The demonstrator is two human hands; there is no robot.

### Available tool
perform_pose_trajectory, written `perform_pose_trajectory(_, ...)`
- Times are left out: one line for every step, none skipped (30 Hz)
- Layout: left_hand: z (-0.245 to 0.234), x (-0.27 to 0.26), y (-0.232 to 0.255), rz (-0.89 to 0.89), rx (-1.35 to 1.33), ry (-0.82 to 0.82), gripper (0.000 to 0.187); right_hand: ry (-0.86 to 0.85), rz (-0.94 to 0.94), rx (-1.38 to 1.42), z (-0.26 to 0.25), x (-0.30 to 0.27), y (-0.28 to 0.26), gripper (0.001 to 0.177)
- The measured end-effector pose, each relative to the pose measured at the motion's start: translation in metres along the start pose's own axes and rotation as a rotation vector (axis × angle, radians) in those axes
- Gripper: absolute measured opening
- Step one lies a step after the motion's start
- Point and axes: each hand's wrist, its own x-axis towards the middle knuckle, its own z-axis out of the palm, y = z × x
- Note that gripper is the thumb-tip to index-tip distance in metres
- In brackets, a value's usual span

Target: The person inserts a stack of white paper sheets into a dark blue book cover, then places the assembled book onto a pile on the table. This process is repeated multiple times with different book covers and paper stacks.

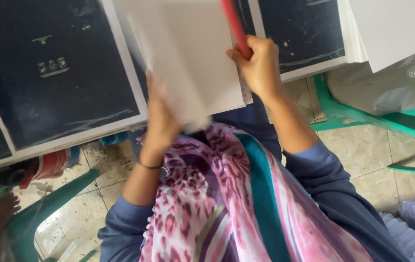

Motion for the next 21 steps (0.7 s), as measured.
perform_pose_trajectory(0.01, 0.008, 0.011, 0.038, 0.249, -0.06, 0.04, -0.024, 0.075, 0.125, -0.004, 0.001, 0.0, 0.028)
perform_pose_trajectory(0.014, 0.009, 0.013, 0.038, 0.25, -0.065, 0.04, -0.022, 0.078, 0.127, -0.015, -0.004, -0.008, 0.028)
perform_pose_trajectory(0.017, 0.01, 0.015, 0.052, 0.534, -0.154, 0.047, -0.077, 0.05, 0.125, -0.026, -0.009, -0.016, 0.035)
perform_pose_trajectory(0.021, 0.009, 0.017, 0.063, 0.818, -0.246, 0.069, -0.136, 0.026, 0.124, -0.036, -0.015, -0.024, 0.052)
perform_pose_trajectory(0.022, 0.01, 0.018, 0.06, 0.818, -0.255, 0.069, -0.138, 0.034, 0.127, -0.038, -0.022, -0.017, 0.052)
perform_pose_trajectory(0.023, 0.011, 0.02, 0.058, 0.835, -0.262, 0.067, -0.214, 0.006, 0.055, -0.038, -0.027, -0.011, 0.04)
perform_pose_trajectory(0.023, 0.012, 0.021, 0.055, 0.852, -0.27, 0.066, -0.29, -0.022, -0.017, -0.039, -0.033, -0.005, 0.041)
perform_pose_trajectory(0.024, 0.012, 0.02, 0.057, 0.854, -0.27, 0.066, -0.288, -0.022, -0.015, -0.038, -0.036, -0.004, 0.041)
perform_pose_trajectory(0.025, 0.013, 0.019, 0.072, 0.879, -0.253, 0.065, -0.272, 0.013, -0.079, -0.036, -0.038, -0.002, 0.048)
perform_pose_trajectory(0.027, 0.011, 0.019, 0.084, 0.902, -0.236, 0.065, -0.26, 0.05, -0.143, -0.035, -0.043, -0.001, 0.058)
perform_pose_trajectory(0.027, 0.012, 0.019, 0.083, 0.901, -0.238, 0.065, -0.261, 0.051, -0.143, -0.035, -0.043, -0.002, 0.058)
perform_pose_trajectory(0.027, 0.011, 0.019, 0.093, 0.912, -0.232, 0.065, -0.256, 0.065, -0.132, -0.034, -0.044, -0.002, 0.052)
perform_pose_trajectory(0.027, 0.011, 0.019, 0.103, 0.923, -0.227, 0.065, -0.251, 0.08, -0.121, -0.033, -0.045, -0.004, 0.046)
perform_pose_trajectory(0.027, 0.01, 0.019, 0.102, 0.926, -0.226, 0.065, -0.252, 0.077, -0.119, -0.032, -0.045, -0.003, 0.046)
perform_pose_trajectory(0.027, 0.009, 0.02, 0.102, 0.932, -0.229, 0.065, -0.256, 0.08, -0.111, -0.031, -0.046, -0.002, 0.045)
perform_pose_trajectory(0.028, 0.01, 0.02, 0.106, 0.935, -0.23, 0.065, -0.258, 0.081, -0.107, -0.032, -0.045, -0.002, 0.044)
perform_pose_trajectory(0.029, 0.011, 0.02, 0.107, 0.936, -0.225, 0.065, -0.256, 0.076, -0.108, -0.032, -0.045, -0.003, 0.044)
perform_pose_trajectory(0.029, 0.011, 0.02, 0.11, 0.93, -0.226, 0.066, -0.26, 0.083, -0.097, -0.033, -0.044, -0.004, 0.043)
perform_pose_trajectory(0.028, 0.011, 0.02, 0.112, 0.924, -0.227, 0.066, -0.264, 0.089, -0.085, -0.033, -0.044, -0.007, 0.042)
perform_pose_trajectory(0.034, 0.009, 0.014, 0.109, 0.938, -0.204, 0.066, -0.263, 0.063, -0.082, -0.036, -0.043, 0.005, 0.042)
perform_pose_trajectory(0.039, 0.007, 0.008, 0.165, 0.834, -0.157, 0.074, -0.272, 0.049, 0.038, -0.039, -0.041, 0.016, 0.029)
